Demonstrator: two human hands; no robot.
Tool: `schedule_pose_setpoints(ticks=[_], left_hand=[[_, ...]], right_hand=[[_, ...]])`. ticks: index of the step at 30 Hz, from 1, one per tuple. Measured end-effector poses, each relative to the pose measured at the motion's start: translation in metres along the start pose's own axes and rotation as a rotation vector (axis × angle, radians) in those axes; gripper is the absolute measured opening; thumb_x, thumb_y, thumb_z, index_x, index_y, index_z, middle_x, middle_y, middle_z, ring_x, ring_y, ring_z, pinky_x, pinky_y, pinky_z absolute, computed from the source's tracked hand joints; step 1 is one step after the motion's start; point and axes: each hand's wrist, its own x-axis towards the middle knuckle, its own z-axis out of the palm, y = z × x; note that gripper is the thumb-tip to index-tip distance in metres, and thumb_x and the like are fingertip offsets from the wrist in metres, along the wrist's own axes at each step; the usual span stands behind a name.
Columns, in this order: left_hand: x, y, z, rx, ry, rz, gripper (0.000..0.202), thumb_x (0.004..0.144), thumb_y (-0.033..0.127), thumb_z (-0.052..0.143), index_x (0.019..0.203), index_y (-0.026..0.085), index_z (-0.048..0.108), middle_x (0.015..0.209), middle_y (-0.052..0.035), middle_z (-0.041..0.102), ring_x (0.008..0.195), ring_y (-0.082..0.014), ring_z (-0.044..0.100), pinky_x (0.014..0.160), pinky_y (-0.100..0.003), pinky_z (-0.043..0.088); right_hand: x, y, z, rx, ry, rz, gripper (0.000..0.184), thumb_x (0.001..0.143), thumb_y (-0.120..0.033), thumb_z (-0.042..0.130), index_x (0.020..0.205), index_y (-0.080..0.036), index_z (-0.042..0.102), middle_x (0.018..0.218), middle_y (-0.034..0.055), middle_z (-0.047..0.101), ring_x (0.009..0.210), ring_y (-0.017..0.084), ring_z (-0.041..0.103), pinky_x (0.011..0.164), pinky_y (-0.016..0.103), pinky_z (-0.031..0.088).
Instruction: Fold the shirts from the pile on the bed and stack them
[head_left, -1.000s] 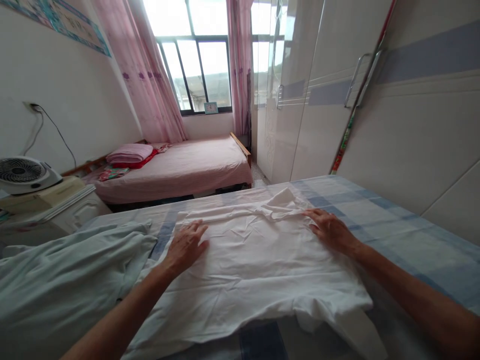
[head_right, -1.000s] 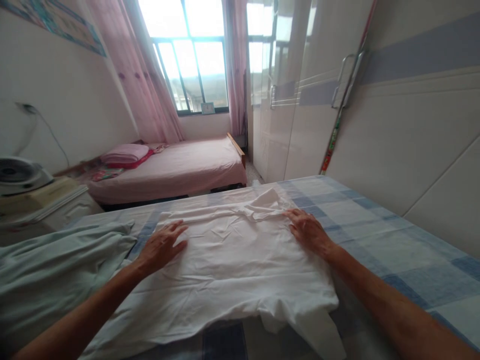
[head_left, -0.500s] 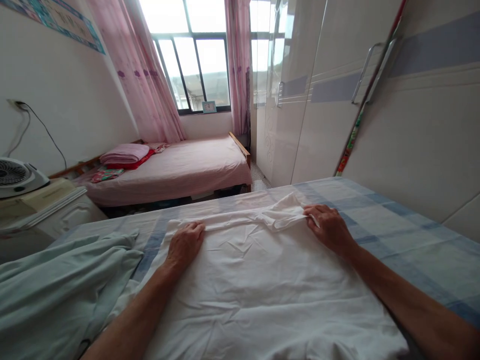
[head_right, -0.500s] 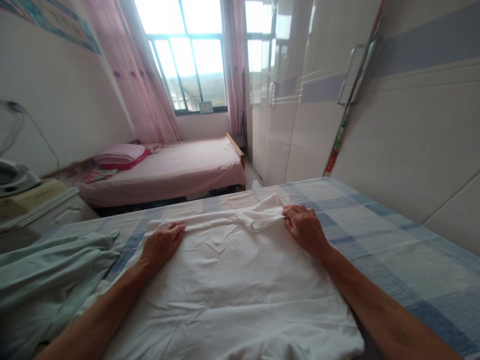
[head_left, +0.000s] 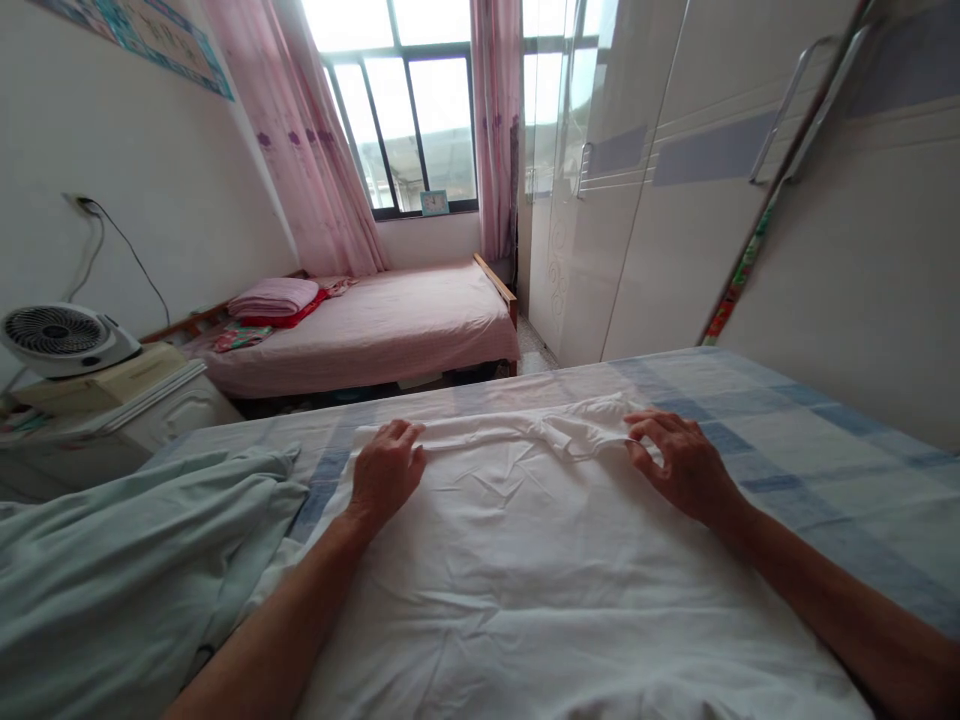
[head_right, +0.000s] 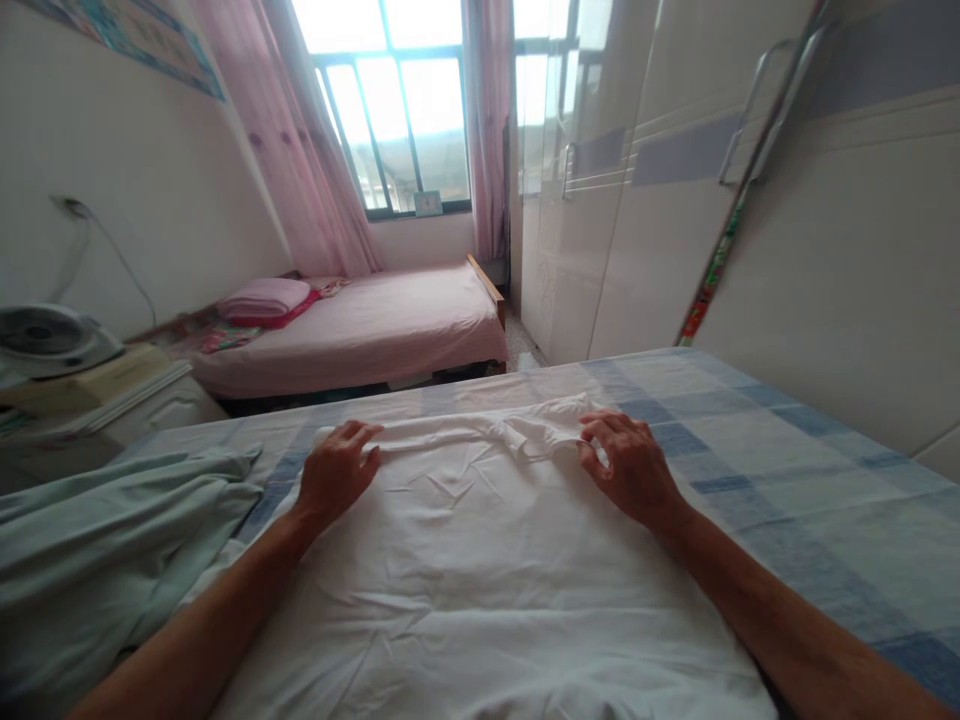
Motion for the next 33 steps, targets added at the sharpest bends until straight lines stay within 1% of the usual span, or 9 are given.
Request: schedule_pose_setpoints(ticks=[4,6,9,11,15,22,27,30,33], left_hand=[[0.000,-0.003,-0.014,0.127,-0.219,0.049,0.028,0.080,0.009,0.045,0.095,0.021,0.065,0.097,-0.0077,0.061,0.094,-0.0231,0.058,0.080,-0.032,0.046],[0.000,-0.009,-0.016,0.185,-0.241,0.031,0.022,0.083,0.012,0.044,0.086,0.019,0.065,0.094,-0.0095,0.061,0.092,-0.0250,0.058,0.076,-0.034,0.046],[0.000,-0.019,-0.010,0.173,-0.151,-0.005,0.025,0.089,0.018,0.040,0.082,0.018,0.064,0.095,-0.0103,0.061,0.094,-0.0259,0.056,0.077,-0.035,0.045],[0.000,-0.023,-0.006,0.119,-0.047,-0.089,0.026,0.091,0.020,0.037,0.086,0.019,0.063,0.098,-0.0095,0.062,0.096,-0.0246,0.056,0.079,-0.034,0.045],[0.000,-0.023,-0.002,0.054,0.116,-0.176,0.020,0.087,0.018,0.039,0.093,0.017,0.058,0.102,-0.0103,0.061,0.098,-0.0248,0.054,0.082,-0.034,0.043],[-0.001,-0.018,0.003,0.096,0.118,-0.153,0.014,0.075,0.013,0.046,0.083,0.018,0.056,0.090,-0.0084,0.061,0.090,-0.0247,0.055,0.078,-0.034,0.045],[-0.003,-0.018,0.007,0.123,0.033,-0.085,0.015,0.071,0.013,0.048,0.081,0.017,0.059,0.093,-0.0104,0.064,0.095,-0.0277,0.056,0.081,-0.038,0.046],[-0.004,-0.013,0.006,0.075,0.072,-0.049,0.023,0.075,0.014,0.047,0.093,0.015,0.062,0.107,-0.0114,0.063,0.103,-0.0285,0.055,0.087,-0.040,0.046],[-0.001,0.000,0.001,-0.051,0.060,0.072,0.025,0.081,0.015,0.045,0.099,0.016,0.063,0.112,-0.0102,0.063,0.105,-0.0259,0.056,0.092,-0.039,0.046]], right_hand=[[-0.003,0.008,0.008,0.049,0.004,0.060,0.007,0.083,-0.026,0.048,0.082,-0.022,0.053,0.105,0.0085,0.067,0.103,0.025,0.060,0.088,0.042,0.044],[-0.003,0.010,0.010,0.079,0.006,0.081,0.008,0.083,-0.028,0.048,0.082,-0.022,0.054,0.105,0.0084,0.067,0.102,0.026,0.060,0.089,0.043,0.044],[0.000,0.007,0.007,0.157,0.013,0.120,0.012,0.085,-0.031,0.047,0.081,-0.022,0.054,0.105,0.0085,0.067,0.102,0.026,0.060,0.089,0.043,0.044],[0.004,0.002,0.001,0.234,0.033,0.162,0.015,0.085,-0.034,0.046,0.079,-0.023,0.055,0.103,0.0086,0.067,0.101,0.025,0.061,0.089,0.042,0.045],[0.008,-0.005,-0.007,0.340,0.050,0.240,0.016,0.085,-0.035,0.047,0.078,-0.023,0.056,0.102,0.0072,0.068,0.096,0.024,0.064,0.085,0.039,0.048],[0.006,-0.003,-0.004,0.414,0.016,0.240,0.014,0.082,-0.032,0.048,0.076,-0.023,0.056,0.101,0.0060,0.068,0.101,0.024,0.062,0.090,0.040,0.045],[0.008,-0.002,-0.017,0.423,-0.223,0.131,0.028,0.086,-0.038,0.044,0.068,-0.023,0.059,0.097,0.0038,0.069,0.097,0.022,0.062,0.088,0.034,0.045],[0.011,0.004,-0.023,0.379,-0.221,0.262,0.041,0.091,-0.041,0.031,0.068,-0.023,0.059,0.091,0.0040,0.070,0.091,0.020,0.063,0.084,0.031,0.044],[0.019,0.016,-0.018,0.218,-0.220,0.467,0.035,0.087,-0.040,0.035,0.077,-0.022,0.063,0.088,0.0050,0.070,0.084,0.020,0.063,0.076,0.029,0.045]])
